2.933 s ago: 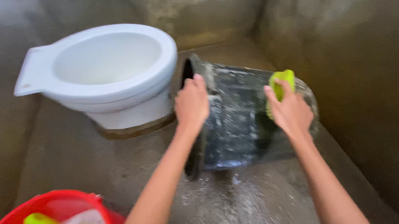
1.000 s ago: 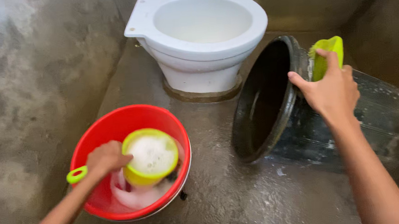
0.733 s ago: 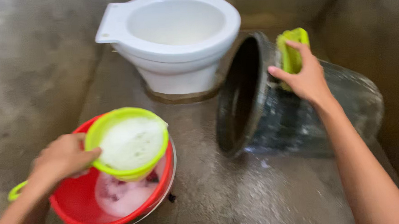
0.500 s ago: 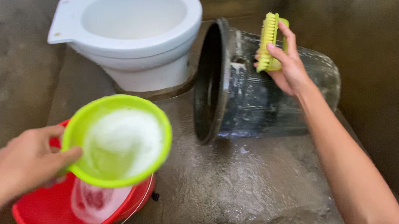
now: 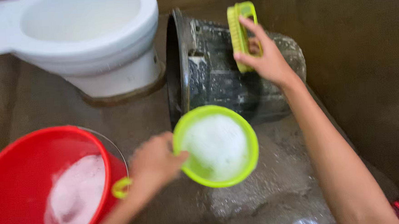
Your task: The person scrubs the exterior of a large black plastic container with a green brush and soapy water. They repeatedly dip the brush into a red bucket and a green scoop to apply soap, scrubbing the container's surface thoroughly.
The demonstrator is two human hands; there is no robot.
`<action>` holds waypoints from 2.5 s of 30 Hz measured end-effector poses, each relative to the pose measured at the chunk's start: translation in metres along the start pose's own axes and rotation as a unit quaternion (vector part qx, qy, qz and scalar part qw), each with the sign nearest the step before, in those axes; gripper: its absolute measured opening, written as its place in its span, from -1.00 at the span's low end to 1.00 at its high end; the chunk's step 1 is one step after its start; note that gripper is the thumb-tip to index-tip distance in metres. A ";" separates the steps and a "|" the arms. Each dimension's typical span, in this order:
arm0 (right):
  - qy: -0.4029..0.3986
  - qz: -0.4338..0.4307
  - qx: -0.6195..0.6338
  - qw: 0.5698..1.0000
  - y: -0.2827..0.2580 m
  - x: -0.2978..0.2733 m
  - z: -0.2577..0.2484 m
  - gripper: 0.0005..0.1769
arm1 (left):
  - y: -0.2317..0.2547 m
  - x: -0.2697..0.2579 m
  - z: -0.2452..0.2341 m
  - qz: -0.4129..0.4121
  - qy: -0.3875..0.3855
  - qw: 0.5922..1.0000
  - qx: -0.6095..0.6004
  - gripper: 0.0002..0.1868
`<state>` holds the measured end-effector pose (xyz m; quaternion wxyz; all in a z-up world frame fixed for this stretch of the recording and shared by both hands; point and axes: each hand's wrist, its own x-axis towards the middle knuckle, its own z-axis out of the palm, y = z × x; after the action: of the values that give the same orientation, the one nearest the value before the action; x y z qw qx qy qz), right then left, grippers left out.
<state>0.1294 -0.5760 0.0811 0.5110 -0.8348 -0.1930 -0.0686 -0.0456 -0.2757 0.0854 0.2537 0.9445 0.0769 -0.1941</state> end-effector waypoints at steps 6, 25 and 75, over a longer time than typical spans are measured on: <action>0.045 -0.056 -0.207 0.976 -0.004 -0.058 0.004 -0.12 | -0.002 0.023 0.110 -0.015 -0.025 0.998 -0.054 -0.66; 0.111 -0.127 -0.317 0.933 0.014 -0.103 0.024 -0.18 | -0.059 0.128 0.232 0.110 -0.002 0.992 -0.063 -0.48; -0.233 0.423 -0.085 0.872 0.206 -0.209 0.176 0.03 | 0.080 0.187 0.009 0.192 0.291 0.872 -0.343 -0.55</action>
<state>0.0045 -0.5570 -0.2371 0.3582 -0.8687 0.0711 0.3347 0.1418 -0.3402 0.0383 0.5603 0.8079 0.0260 0.1806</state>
